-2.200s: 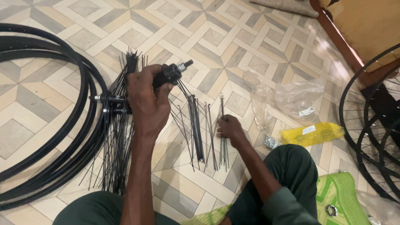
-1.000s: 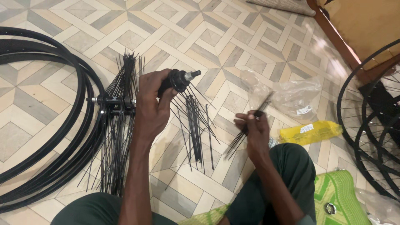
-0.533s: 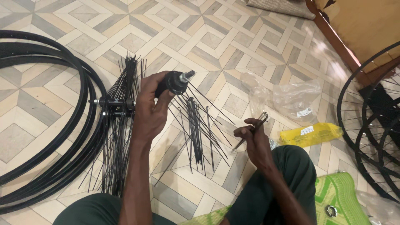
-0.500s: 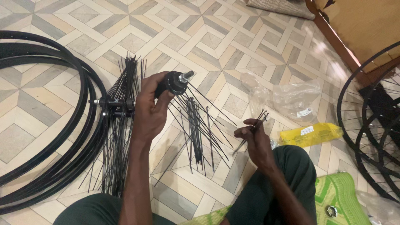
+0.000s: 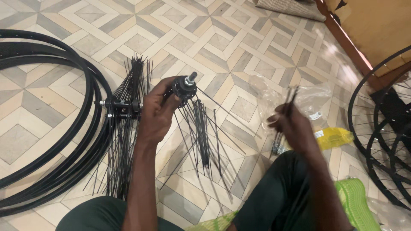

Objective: The person inserts bicycle spokes into the hub flange holes one by one, holding the hub in the left hand and feeding spokes with the right hand. The person occasionally rotates the hub to access different holes and continues inserting spokes throughout the clip.

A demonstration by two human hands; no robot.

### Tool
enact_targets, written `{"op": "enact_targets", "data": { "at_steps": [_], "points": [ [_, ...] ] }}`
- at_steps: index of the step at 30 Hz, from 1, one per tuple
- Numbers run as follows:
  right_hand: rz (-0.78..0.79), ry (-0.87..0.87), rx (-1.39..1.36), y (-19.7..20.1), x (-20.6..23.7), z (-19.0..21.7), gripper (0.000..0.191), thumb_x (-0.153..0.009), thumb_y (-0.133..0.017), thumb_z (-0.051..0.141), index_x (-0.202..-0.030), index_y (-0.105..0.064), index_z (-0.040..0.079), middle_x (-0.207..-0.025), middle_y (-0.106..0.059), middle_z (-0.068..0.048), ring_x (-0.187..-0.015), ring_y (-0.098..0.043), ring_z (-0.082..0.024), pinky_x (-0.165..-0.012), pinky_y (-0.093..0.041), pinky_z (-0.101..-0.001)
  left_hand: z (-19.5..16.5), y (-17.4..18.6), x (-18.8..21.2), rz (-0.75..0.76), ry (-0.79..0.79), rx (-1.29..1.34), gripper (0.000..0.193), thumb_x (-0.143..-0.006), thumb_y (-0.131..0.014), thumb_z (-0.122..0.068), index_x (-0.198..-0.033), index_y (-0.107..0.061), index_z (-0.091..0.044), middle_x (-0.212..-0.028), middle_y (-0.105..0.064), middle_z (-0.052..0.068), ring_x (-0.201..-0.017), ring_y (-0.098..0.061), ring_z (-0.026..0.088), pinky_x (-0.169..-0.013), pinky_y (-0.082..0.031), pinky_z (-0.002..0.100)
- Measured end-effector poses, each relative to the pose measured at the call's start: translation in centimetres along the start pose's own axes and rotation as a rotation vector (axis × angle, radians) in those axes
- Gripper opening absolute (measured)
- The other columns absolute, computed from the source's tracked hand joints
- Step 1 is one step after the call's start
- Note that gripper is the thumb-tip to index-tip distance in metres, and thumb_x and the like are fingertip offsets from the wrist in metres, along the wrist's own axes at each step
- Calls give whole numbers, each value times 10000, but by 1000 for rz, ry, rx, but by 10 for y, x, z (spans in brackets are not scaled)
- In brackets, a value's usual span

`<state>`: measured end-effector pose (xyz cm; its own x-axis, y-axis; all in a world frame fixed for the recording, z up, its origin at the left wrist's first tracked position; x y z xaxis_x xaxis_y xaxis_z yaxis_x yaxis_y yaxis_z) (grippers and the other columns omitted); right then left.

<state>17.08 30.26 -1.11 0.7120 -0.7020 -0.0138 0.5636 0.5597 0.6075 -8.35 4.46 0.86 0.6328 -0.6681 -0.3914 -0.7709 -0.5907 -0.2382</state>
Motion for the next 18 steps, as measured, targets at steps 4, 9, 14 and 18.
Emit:
{"op": "enact_targets", "data": {
  "at_steps": [4,9,14,18],
  "points": [
    [-165,297,-120,46,6,82,109,-1132,-532,90,-1196,-524,3,-1066,-753,-206,-940,-712,-254,-842,-596,-362,10,-9,-2,46,46,82,319,-1052,-584,-43,-1365,-596,15,-1148,-682,27,-1014,-622,60,-902,-549,236],
    [-102,482,-304,34,6,149,190,-1120,-504,22,-1264,-381,39,-1090,-745,-199,-1037,-776,-259,-859,-664,-351,26,-19,-1,80,101,63,327,-1030,-585,-38,-1354,-599,3,-1100,-681,17,-930,-609,60,-817,-558,243],
    [-25,623,-360,8,12,178,167,-1161,-497,32,-1272,-373,47,-1100,-747,-230,-1043,-775,-287,-891,-671,-364,34,-25,1,120,101,87,322,-1052,-570,-30,-1369,-608,11,-1067,-654,6,-912,-562,60,-814,-530,241],
    [-31,627,-377,0,12,180,161,-1161,-480,42,-1268,-361,59,-1118,-745,-234,-1057,-778,-291,-895,-667,-370,36,-30,0,139,102,78,313,-1055,-568,-20,-1364,-606,15,-1059,-655,8,-917,-558,60,-823,-523,238]
  ]
}}
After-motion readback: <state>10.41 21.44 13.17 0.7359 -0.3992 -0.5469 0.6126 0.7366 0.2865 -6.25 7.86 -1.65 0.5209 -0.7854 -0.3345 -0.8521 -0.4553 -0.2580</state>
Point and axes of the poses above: each hand's wrist, its own x-axis away from the middle knuckle, its own y-axis out of the back of the hand, z = x × y, the point moved 9 cm from there along -x, towards the middle knuckle
